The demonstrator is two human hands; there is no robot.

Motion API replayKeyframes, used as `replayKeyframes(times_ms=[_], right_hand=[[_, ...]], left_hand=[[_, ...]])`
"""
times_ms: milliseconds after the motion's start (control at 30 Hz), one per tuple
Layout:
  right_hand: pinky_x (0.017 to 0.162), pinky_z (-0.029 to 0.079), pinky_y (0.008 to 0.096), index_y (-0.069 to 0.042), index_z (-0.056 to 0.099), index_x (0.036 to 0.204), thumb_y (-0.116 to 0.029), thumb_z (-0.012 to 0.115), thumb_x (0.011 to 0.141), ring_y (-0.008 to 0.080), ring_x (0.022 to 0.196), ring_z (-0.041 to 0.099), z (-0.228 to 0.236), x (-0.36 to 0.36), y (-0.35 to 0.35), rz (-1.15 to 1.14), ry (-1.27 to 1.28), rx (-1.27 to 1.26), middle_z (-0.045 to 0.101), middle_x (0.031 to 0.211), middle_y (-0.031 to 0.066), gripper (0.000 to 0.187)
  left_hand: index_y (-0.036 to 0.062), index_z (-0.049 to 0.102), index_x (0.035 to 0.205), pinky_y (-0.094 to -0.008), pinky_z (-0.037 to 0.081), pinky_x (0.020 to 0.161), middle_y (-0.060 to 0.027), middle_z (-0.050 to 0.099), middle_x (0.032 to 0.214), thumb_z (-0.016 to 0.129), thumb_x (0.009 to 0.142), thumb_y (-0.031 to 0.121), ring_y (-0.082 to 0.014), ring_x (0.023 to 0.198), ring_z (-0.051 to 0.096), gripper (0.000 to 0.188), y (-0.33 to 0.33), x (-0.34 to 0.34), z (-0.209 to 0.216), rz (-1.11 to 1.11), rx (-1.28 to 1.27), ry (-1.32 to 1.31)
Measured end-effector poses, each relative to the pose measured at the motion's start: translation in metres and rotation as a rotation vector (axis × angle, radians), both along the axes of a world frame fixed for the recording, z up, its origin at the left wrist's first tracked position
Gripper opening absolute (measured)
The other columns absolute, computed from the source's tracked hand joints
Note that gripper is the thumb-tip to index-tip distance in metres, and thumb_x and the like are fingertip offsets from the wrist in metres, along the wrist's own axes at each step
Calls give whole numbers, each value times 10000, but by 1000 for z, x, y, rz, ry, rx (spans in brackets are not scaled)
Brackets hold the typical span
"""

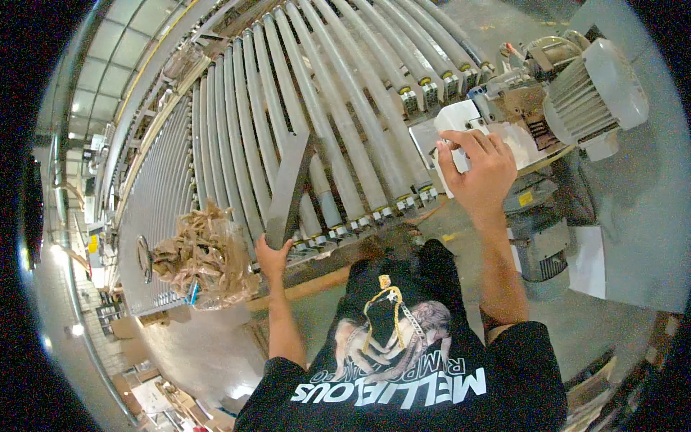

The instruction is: The person picks up composite planks from a stack, carries them to a roller conveyor, and feeds them into a machine.

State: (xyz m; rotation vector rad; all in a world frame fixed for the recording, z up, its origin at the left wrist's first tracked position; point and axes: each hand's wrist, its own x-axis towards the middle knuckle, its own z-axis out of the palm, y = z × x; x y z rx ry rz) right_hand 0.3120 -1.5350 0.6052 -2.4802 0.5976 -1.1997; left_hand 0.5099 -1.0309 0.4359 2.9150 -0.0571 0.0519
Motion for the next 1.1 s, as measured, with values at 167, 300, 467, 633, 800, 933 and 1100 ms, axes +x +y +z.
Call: replayKeyframes(times_ms=[167,300,467,633,800,933,1100], right_hand=[[716,510,369,-204,802,991,-220,782,887,209,760,656,1,1,0,-23,36,-14,720,829,-47,108],[716,508,365,-198,802,990,-215,784,886,202,771,662,-4,-2,-3,-48,52,-14,731,840,-42,107],[721,508,360,-184,797,993,-214,798,872,204,771,661,1,-2,-3,-41,12,-23,738,846,-38,124],[827,557,406,-177,789,1068,-273,836,855,242,930,707,52,-10,20,179,78,209,759,1030,34,238],[853,560,385,-139,710,1158,-306,806,809,254,952,676,98,-36,86,1011,-79,85,686,1046,39,398],[831,548,337,-136,633,1118,-248,673,848,211,887,612,114,-27,134,1051,-521,-85,575,912,23,295],[712,497,321,-104,534,937,-59,671,836,173,790,539,128,-27,165,802,-711,289,442,827,20,176]], left_hand=[[35,541,1423,-518,443,1118,-188,606,1402,939,718,508,-410,1330,554,938,1,-3,-7,-1,-30,-9],[39,485,1499,-542,366,1191,-187,561,1465,910,746,546,-421,1394,491,1002,-5,-6,-12,-22,59,6],[28,333,1630,-606,235,1248,-235,441,1564,785,880,623,-444,1487,364,1059,-33,-12,-3,-31,57,-171],[18,394,1597,-566,277,1249,-252,471,1536,801,895,491,-439,1455,405,939,-68,-10,11,-168,-65,-245],[6,429,1577,-551,304,1230,-272,502,1498,791,914,444,-440,1429,439,873,-98,-12,15,-279,-67,-232],[3,468,1544,-544,349,1188,-255,565,1442,791,918,410,-439,1369,506,814,-122,-17,18,-434,-45,-297],[22,573,1444,-522,411,1121,-209,652,1335,817,898,388,-414,1265,591,701,-184,-23,32,-631,-158,-239]])
